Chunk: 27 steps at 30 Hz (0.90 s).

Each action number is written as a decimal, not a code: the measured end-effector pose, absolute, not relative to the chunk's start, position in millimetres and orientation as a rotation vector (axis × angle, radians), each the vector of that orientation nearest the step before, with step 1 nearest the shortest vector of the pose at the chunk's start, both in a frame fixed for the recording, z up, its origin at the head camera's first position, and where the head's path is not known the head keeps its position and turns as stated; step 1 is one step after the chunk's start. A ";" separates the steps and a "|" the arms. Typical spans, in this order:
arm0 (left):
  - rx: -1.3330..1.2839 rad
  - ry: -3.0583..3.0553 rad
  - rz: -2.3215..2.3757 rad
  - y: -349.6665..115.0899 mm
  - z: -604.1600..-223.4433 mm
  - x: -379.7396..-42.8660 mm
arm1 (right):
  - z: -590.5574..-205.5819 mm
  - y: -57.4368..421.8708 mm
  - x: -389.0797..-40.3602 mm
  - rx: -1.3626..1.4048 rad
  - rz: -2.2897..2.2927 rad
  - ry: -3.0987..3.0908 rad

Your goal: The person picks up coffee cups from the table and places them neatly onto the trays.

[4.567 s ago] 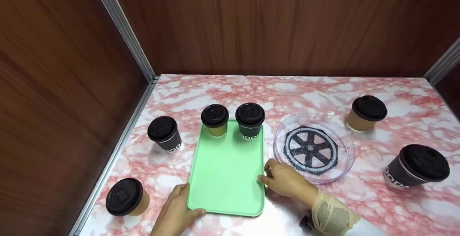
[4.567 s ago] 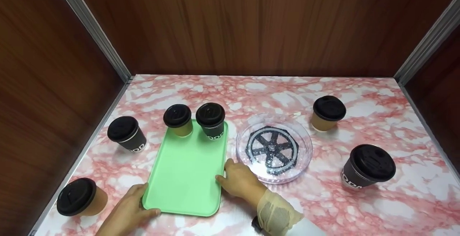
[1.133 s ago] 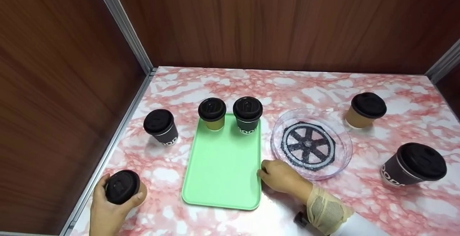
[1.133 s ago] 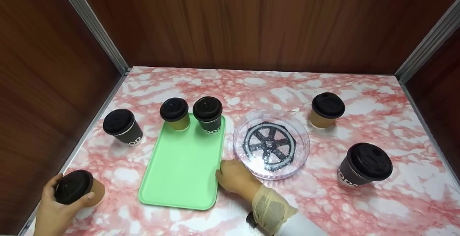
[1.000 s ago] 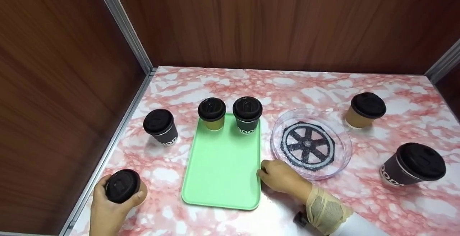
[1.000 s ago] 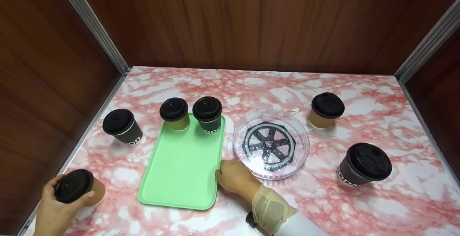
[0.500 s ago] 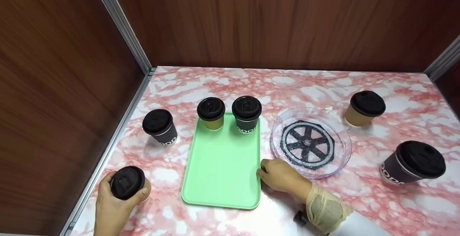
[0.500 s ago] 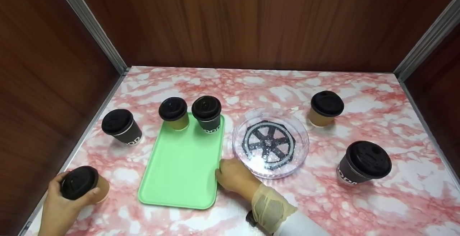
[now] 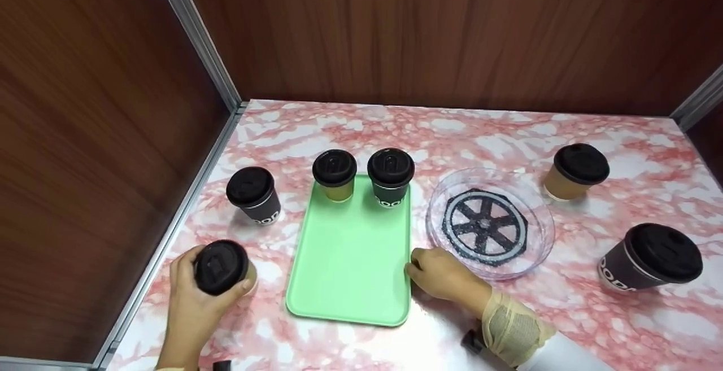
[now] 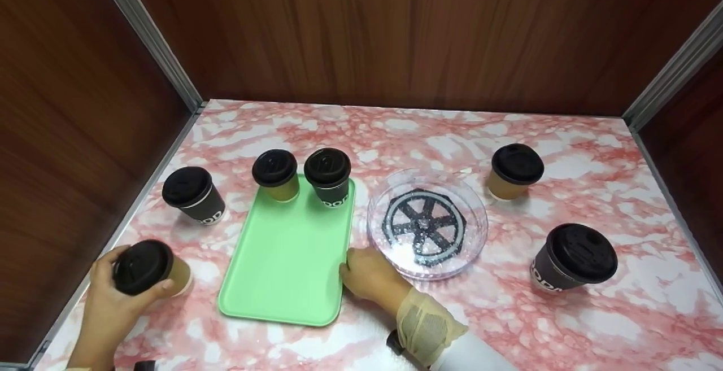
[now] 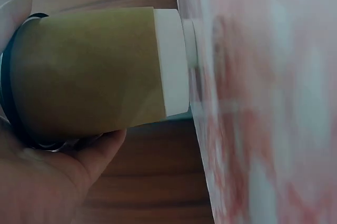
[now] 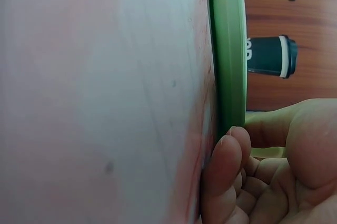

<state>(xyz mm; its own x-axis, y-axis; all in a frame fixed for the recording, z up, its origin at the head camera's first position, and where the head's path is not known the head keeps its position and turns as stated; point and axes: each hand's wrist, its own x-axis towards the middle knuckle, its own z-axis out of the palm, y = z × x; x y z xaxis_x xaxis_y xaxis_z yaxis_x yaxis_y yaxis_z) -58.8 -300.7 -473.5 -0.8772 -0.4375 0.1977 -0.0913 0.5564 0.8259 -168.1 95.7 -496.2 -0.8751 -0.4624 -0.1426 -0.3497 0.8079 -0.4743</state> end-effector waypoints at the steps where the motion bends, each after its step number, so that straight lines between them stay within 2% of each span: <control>1: 0.418 -2.412 -1.254 -298.7 -473.0 -61.5 | -496.2 95.7 -168.1 -0.622 -0.647 2.742; 27: 0.077 -2.522 -1.397 -248.2 -453.4 -115.8 | -495.2 94.7 -166.9 -0.625 -0.654 2.756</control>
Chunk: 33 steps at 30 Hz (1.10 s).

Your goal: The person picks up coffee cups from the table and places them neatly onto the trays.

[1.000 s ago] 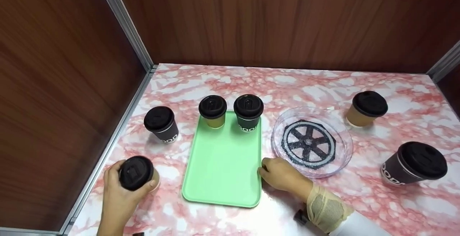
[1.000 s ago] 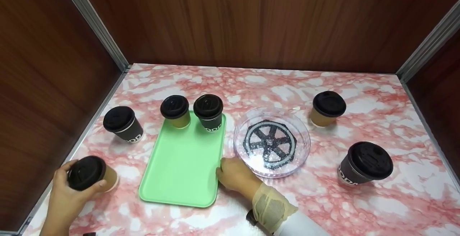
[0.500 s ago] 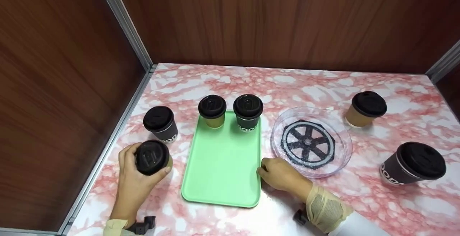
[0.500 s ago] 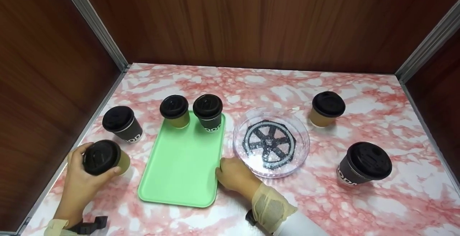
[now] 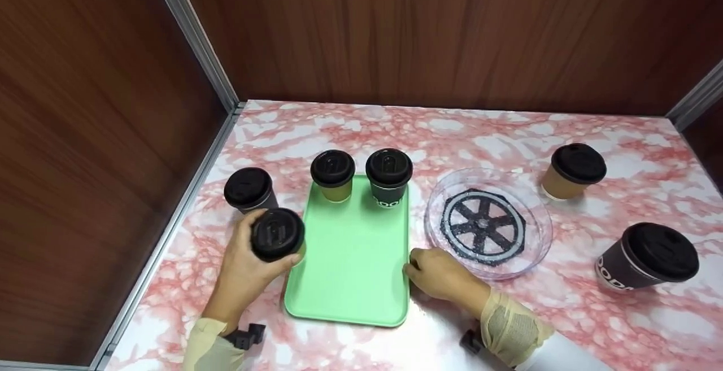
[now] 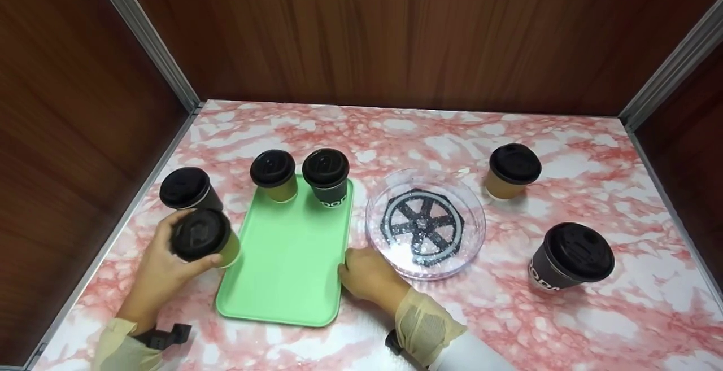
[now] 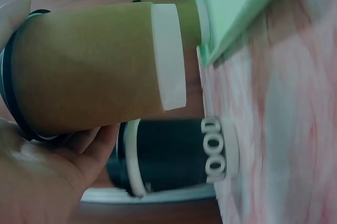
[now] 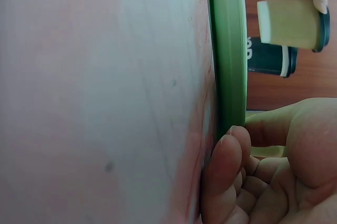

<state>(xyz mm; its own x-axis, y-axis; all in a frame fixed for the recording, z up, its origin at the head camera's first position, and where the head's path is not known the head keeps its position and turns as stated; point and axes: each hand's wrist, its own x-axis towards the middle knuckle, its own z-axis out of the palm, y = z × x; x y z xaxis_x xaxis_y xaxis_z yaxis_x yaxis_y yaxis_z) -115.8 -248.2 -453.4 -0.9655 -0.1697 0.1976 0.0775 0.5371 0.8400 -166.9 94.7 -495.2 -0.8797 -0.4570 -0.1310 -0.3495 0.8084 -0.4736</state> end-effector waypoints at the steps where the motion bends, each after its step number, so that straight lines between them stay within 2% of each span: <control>1: 0.052 -2.525 -1.406 -245.7 -454.4 -118.1 | -495.3 94.8 -166.9 -0.623 -0.655 2.756; 13: -0.200 -2.562 -1.586 -229.4 -470.1 -122.6 | -496.4 94.9 -166.9 -0.631 -0.644 2.773; 18: -0.277 -2.547 -1.684 -224.9 -457.2 -112.9 | -496.0 95.7 -167.6 -0.629 -0.643 2.766; 25: -0.296 -2.557 -1.677 -222.9 -443.8 -105.6 | -496.6 95.5 -168.3 -0.626 -0.634 2.757; 33: -0.315 -2.515 -1.704 -226.7 -450.7 -106.0 | -495.3 94.9 -168.0 -0.607 -0.641 2.748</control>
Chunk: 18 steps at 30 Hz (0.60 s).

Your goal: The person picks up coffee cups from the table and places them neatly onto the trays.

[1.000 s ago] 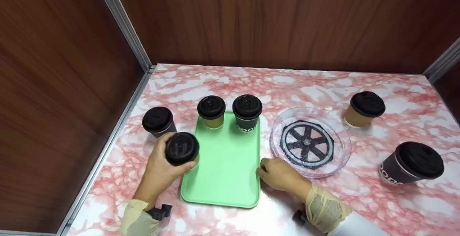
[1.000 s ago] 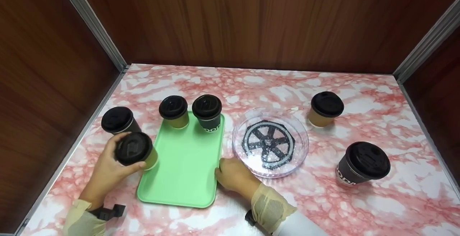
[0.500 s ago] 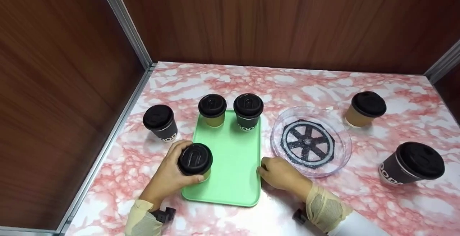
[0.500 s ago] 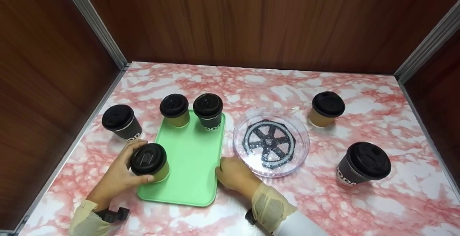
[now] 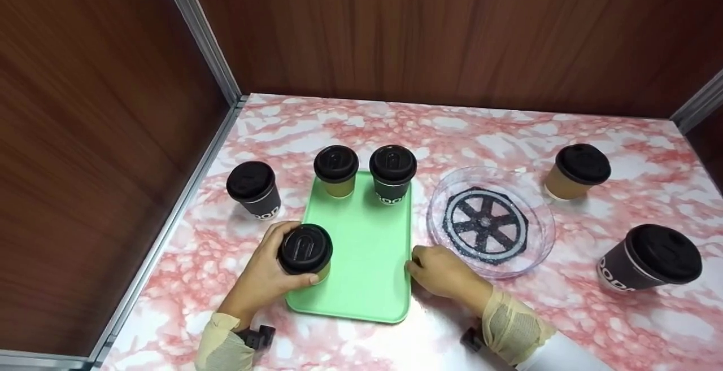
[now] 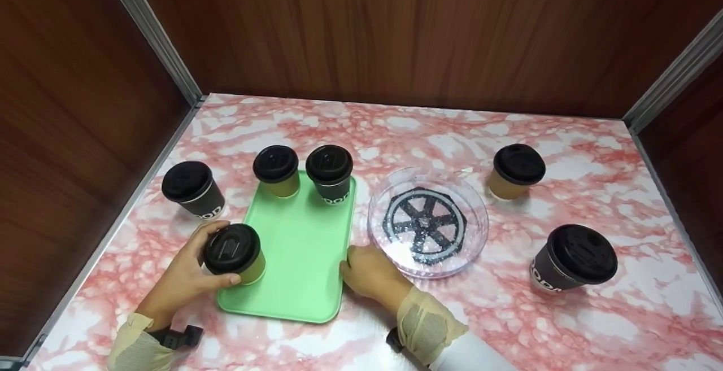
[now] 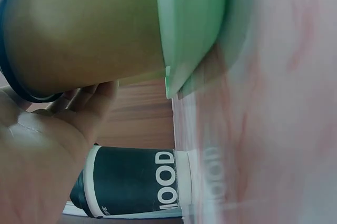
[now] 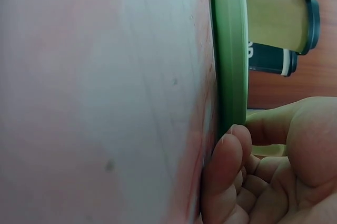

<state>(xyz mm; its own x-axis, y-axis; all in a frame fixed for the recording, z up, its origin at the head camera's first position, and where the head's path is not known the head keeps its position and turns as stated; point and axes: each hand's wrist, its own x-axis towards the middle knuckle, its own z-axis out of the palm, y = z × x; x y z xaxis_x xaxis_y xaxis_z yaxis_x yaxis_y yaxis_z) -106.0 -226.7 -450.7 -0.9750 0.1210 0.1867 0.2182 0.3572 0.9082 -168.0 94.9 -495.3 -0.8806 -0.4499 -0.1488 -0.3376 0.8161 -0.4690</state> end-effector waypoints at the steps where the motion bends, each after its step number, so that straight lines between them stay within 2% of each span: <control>1: -0.311 -2.514 -1.711 -227.1 -451.8 -105.8 | -495.7 94.8 -167.6 -0.606 -0.644 2.748; 18: -0.230 -2.519 -1.738 -221.8 -451.5 -101.9 | -496.3 95.2 -167.3 -0.610 -0.652 2.752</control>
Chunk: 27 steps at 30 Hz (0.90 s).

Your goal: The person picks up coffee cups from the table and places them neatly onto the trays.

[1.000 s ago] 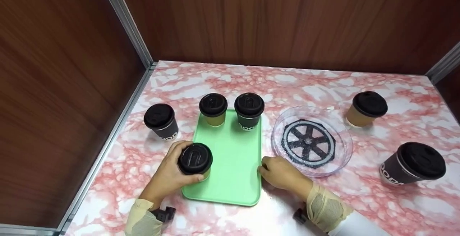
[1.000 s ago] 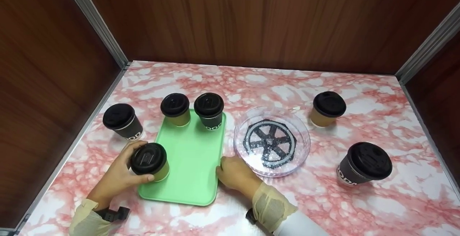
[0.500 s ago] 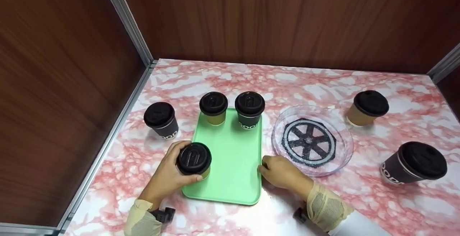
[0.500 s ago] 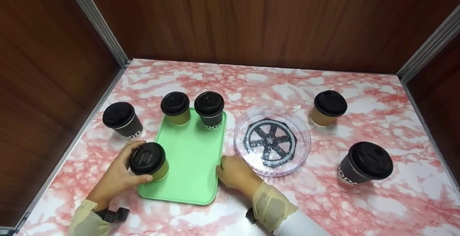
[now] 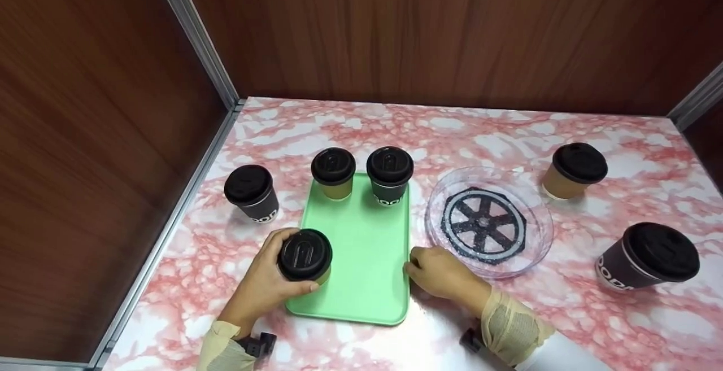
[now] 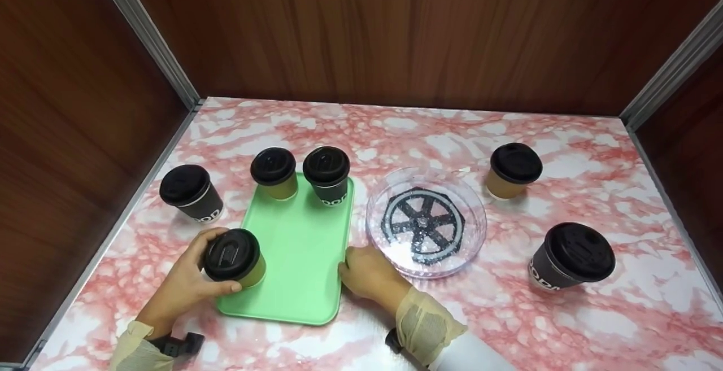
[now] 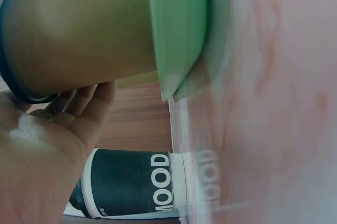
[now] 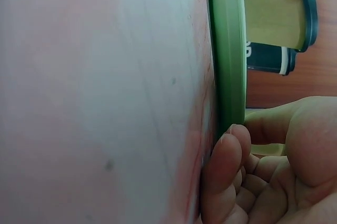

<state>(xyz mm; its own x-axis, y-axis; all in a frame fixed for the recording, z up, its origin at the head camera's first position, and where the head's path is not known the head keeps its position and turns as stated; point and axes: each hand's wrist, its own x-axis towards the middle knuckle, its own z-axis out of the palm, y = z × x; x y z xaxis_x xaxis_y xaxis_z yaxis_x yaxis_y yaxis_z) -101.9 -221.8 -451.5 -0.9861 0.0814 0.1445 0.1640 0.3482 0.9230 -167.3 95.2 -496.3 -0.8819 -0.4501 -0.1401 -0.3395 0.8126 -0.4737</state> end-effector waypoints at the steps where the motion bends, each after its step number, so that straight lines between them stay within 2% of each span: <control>1: -0.233 -2.521 -1.741 -222.1 -451.5 -101.9 | -496.1 95.2 -167.2 -0.611 -0.653 2.750; 16: -0.249 -2.530 -1.718 -221.6 -451.7 -101.2 | -495.4 96.0 -166.9 -0.613 -0.664 2.751; 23: -0.226 -2.581 -1.664 -235.8 -486.7 -105.6 | -496.6 95.8 -167.3 -0.614 -0.666 2.761; 27: -0.205 -2.561 -1.690 -245.6 -478.2 -99.9 | -496.3 95.5 -167.4 -0.615 -0.666 2.756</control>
